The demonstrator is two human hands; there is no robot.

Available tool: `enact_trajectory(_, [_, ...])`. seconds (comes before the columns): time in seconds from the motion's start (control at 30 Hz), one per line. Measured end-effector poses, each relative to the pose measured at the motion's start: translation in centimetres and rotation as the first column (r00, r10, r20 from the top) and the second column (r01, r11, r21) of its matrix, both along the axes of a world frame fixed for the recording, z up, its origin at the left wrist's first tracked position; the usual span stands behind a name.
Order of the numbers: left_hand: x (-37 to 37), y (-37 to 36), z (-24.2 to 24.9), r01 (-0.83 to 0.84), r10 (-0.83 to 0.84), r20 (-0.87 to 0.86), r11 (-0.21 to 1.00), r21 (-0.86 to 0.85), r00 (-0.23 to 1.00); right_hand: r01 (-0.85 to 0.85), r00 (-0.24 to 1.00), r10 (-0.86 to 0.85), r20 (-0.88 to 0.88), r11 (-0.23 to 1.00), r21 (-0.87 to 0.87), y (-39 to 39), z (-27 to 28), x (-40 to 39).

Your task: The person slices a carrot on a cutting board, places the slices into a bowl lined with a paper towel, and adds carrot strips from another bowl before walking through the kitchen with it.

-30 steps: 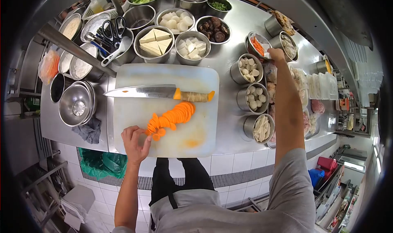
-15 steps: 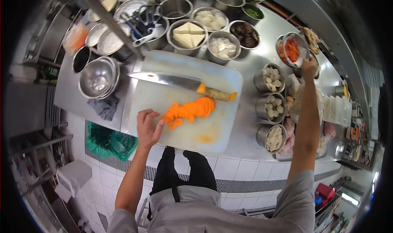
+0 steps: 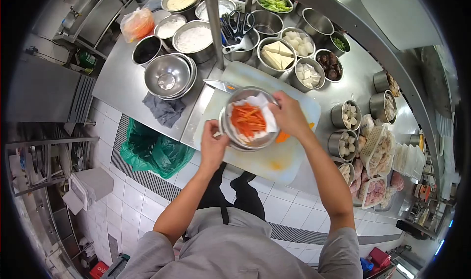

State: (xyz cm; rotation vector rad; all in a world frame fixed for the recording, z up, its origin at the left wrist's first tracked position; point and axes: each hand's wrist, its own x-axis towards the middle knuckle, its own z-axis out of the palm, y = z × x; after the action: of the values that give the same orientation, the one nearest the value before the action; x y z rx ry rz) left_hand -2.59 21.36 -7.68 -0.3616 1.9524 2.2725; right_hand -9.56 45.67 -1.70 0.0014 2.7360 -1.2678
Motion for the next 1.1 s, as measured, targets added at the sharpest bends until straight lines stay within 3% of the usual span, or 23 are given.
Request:
enact_trajectory(0.13, [-0.6,-4.8,1.1,-0.068,0.064,0.152,0.997,0.020,0.986,0.031,0.994,-0.024,0.106,0.998,-0.061,-4.0,-1.1,-4.0])
enact_trajectory(0.2, [-0.9,-6.3,0.5,-0.102,0.104,0.148,0.995,-0.020,0.984,0.167,0.986,-0.167,0.000,0.985,-0.037,-3.9,-2.5,-6.8])
enact_trajectory(0.27, [-0.9,-7.4,0.3,-0.101,0.102,0.176,0.995,-0.014,0.979,0.235,0.968,-0.220,-0.119,0.964,0.126,-3.5,-2.9,-8.9])
enact_trajectory(0.33, [-0.8,-8.4,-0.1,-0.100,0.097,0.205,0.995,0.004,0.974,0.330,0.937,-0.337,0.086,0.940,0.093,-2.8,-4.1,-10.6])
enact_trajectory(0.43, [-0.6,-9.0,-0.3,-0.042,0.034,0.245,0.999,0.030,0.969,0.368,0.912,-0.369,0.180,0.929,0.036,-2.9,-4.7,-10.1])
enact_trajectory(0.5, [-0.5,-9.6,-0.4,0.000,-0.002,0.259,1.000,0.007,0.966,0.494,0.843,-0.430,0.322,0.857,-0.150,-4.0,-2.5,-8.4])
enact_trajectory(0.53, [-0.6,-9.8,-0.4,0.002,-0.004,0.260,1.000,0.008,0.966,0.496,0.842,-0.432,0.323,0.856,-0.148,-3.9,-2.8,-7.7])
enact_trajectory(0.6, [-0.8,-10.1,0.0,0.045,-0.031,0.264,0.998,-0.048,0.964,0.436,0.880,-0.416,-0.230,0.899,0.040,-3.3,-3.8,-5.7])
enact_trajectory(0.7, [-1.6,-10.0,0.6,0.025,-0.002,0.278,0.997,-0.078,0.961,0.316,0.886,-0.269,-0.378,0.946,0.067,-4.8,-0.1,-0.9])
enact_trajectory(0.73, [-1.9,-10.1,0.4,0.028,-0.005,0.278,0.997,-0.078,0.961,0.260,0.948,-0.230,-0.219,0.958,0.121,-5.5,0.1,1.0])
enact_trajectory(0.83, [-2.7,-10.2,0.2,0.052,-0.037,0.204,0.996,-0.069,0.978,0.087,0.972,-0.138,0.190,0.964,0.253,-9.7,0.6,6.3])
enact_trajectory(0.9, [-3.0,-9.8,1.1,0.114,-0.100,0.109,0.986,-0.125,0.989,0.226,0.974,-0.224,-0.032,0.949,0.219,-12.9,-1.2,8.2])
enact_trajectory(1.0, [-3.5,-9.8,0.3,0.138,-0.149,-0.027,0.961,-0.241,0.988,0.361,0.933,-0.352,-0.077,0.916,0.175,-14.2,-5.5,7.2])
enact_trajectory(1.1, [-4.0,-9.6,1.7,0.128,-0.191,-0.146,0.924,-0.360,0.971,0.385,0.923,-0.382,-0.048,0.911,0.151,-15.2,-8.2,6.2])
